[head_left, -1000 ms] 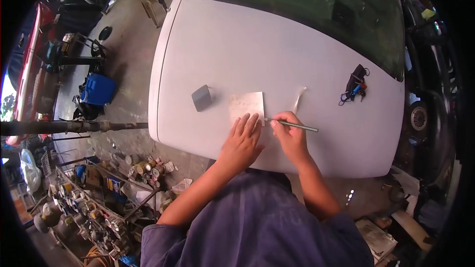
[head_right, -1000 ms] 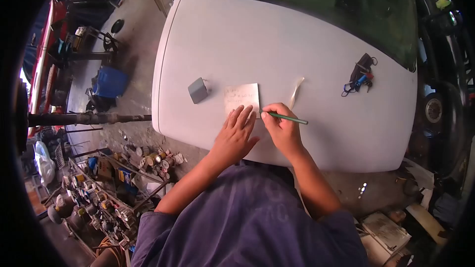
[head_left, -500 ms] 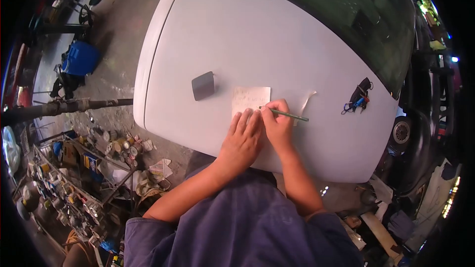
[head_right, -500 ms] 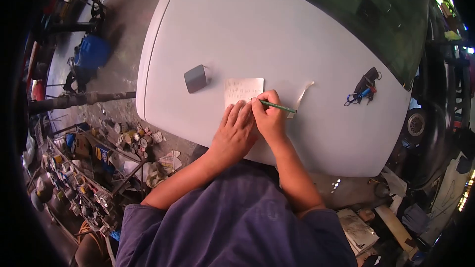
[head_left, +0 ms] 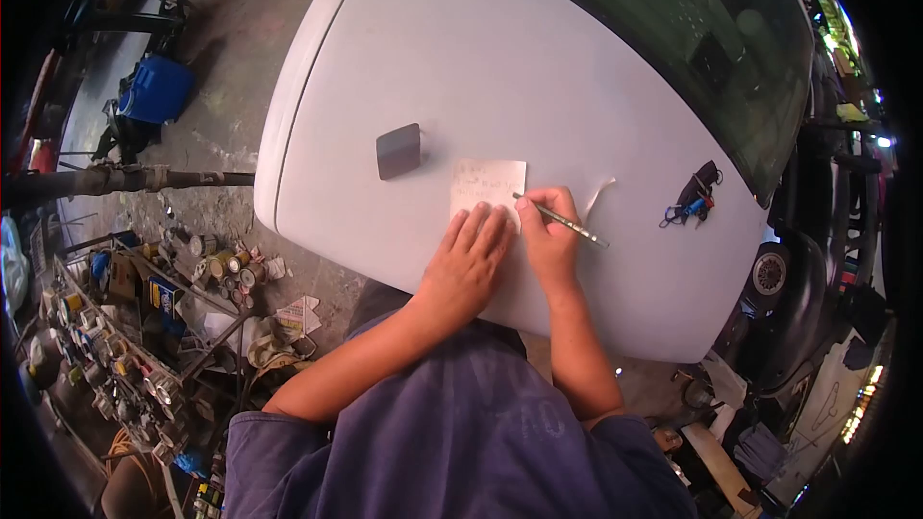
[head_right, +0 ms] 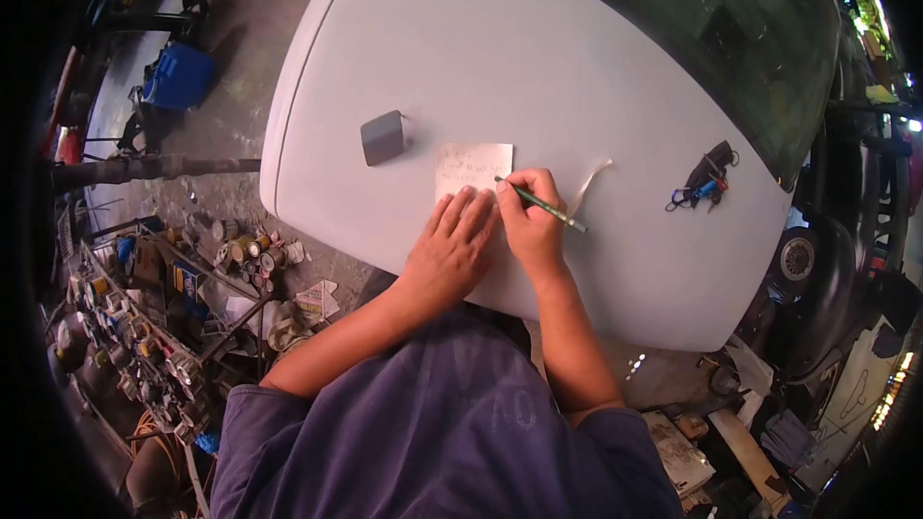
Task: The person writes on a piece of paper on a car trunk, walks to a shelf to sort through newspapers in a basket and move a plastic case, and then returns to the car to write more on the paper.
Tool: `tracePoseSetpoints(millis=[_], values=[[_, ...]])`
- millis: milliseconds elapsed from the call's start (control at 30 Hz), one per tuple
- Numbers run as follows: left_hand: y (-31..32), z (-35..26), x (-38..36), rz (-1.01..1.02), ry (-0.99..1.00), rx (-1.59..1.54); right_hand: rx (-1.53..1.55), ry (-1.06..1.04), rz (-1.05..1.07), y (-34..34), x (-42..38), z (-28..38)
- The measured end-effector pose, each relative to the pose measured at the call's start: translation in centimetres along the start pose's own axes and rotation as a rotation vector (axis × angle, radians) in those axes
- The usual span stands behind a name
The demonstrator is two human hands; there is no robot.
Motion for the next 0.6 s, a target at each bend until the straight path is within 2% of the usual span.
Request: tracePoseSetpoints(millis=[67,367,467,600], values=[[0.0,0.1,0.0,0.004,0.003,0.004,0.036,-0.045,-0.017,0.5,0.3,0.7],[0.2,0.3,-0.1,-0.056,-0.015,-0.035,-0.006,0.003,0.047,0.9,0.0,-0.5],[0.0,0.3,-0.2,-0.045,-0.018,-0.02,0.047,-0.025,-0.005,0.8,0.3,0.8],[-0.3,-0.1,-0.4,-0.018,-0.067,-0.005,0.103,0.002,0.071,1.3,-0.1,0.7]])
Point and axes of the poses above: each hand's wrist, its own x-axis towards the middle knuckle, its own y-axis out of the palm, z = x × y, the point moved 6 cm from there along x, towards the middle knuckle, and after that the axes turned 9 degrees about -x, right-handed, at the moved point
